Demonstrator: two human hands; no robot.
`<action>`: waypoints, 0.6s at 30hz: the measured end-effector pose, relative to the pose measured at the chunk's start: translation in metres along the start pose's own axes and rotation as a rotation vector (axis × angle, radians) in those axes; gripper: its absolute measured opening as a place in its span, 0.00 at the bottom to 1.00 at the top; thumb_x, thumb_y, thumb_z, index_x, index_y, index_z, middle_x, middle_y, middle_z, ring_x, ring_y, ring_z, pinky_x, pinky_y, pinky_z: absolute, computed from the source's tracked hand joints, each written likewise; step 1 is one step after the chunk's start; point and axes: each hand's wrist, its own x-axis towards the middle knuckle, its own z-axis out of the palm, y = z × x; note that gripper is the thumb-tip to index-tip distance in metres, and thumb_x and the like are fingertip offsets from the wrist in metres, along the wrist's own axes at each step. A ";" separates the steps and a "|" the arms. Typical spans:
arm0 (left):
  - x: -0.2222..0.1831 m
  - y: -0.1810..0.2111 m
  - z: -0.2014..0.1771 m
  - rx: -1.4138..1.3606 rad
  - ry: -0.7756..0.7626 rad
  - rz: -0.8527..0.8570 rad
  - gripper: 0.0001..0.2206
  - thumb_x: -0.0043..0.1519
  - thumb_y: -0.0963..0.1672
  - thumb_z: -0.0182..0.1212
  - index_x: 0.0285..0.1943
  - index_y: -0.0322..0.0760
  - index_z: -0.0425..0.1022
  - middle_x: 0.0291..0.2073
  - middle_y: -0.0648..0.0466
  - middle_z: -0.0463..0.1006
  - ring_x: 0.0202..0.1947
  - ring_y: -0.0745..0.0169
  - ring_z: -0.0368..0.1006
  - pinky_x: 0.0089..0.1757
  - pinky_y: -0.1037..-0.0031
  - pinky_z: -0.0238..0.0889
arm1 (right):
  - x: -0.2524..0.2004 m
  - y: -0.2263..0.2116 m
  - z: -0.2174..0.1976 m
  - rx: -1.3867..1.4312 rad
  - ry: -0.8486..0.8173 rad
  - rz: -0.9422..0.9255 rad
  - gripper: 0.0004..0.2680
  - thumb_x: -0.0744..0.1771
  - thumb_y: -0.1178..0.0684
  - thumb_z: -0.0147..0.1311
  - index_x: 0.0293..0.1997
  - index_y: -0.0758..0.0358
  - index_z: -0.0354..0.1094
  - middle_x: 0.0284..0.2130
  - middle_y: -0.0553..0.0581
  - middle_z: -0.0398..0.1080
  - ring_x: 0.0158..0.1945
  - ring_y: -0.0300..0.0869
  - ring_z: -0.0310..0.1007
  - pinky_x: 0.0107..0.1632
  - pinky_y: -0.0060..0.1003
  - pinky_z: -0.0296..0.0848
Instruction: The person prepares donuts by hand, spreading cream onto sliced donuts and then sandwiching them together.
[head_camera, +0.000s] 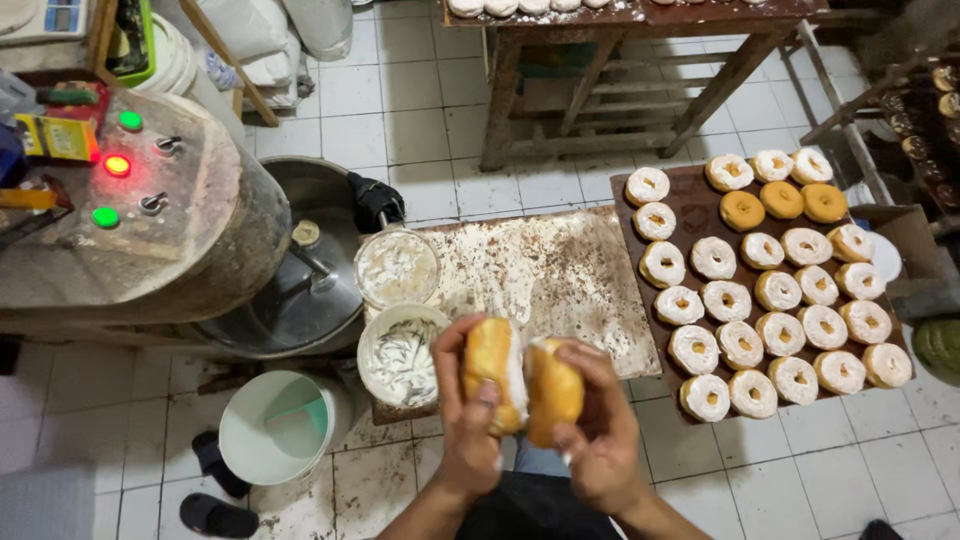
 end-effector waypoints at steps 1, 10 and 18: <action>-0.001 -0.003 0.003 0.000 -0.019 -0.027 0.30 0.62 0.51 0.52 0.71 0.32 0.55 0.58 0.41 0.63 0.57 0.52 0.64 0.56 0.62 0.64 | 0.003 0.000 0.001 -0.035 0.096 -0.019 0.24 0.68 0.44 0.61 0.68 0.67 0.57 0.66 0.70 0.56 0.70 0.58 0.60 0.71 0.51 0.62; 0.006 -0.013 0.032 -0.120 -0.118 -0.077 0.29 0.61 0.51 0.51 0.69 0.31 0.55 0.57 0.42 0.62 0.58 0.51 0.64 0.57 0.61 0.63 | 0.032 -0.013 -0.029 -0.366 0.079 -0.218 0.22 0.69 0.41 0.58 0.64 0.68 0.63 0.60 0.70 0.61 0.67 0.57 0.63 0.70 0.49 0.62; 0.041 -0.023 0.068 -0.146 -0.167 -0.090 0.29 0.64 0.53 0.53 0.68 0.31 0.55 0.54 0.40 0.63 0.55 0.50 0.66 0.54 0.62 0.68 | 0.054 -0.017 -0.066 -0.451 0.048 -0.371 0.21 0.69 0.41 0.58 0.63 0.67 0.63 0.62 0.69 0.58 0.66 0.56 0.62 0.69 0.49 0.64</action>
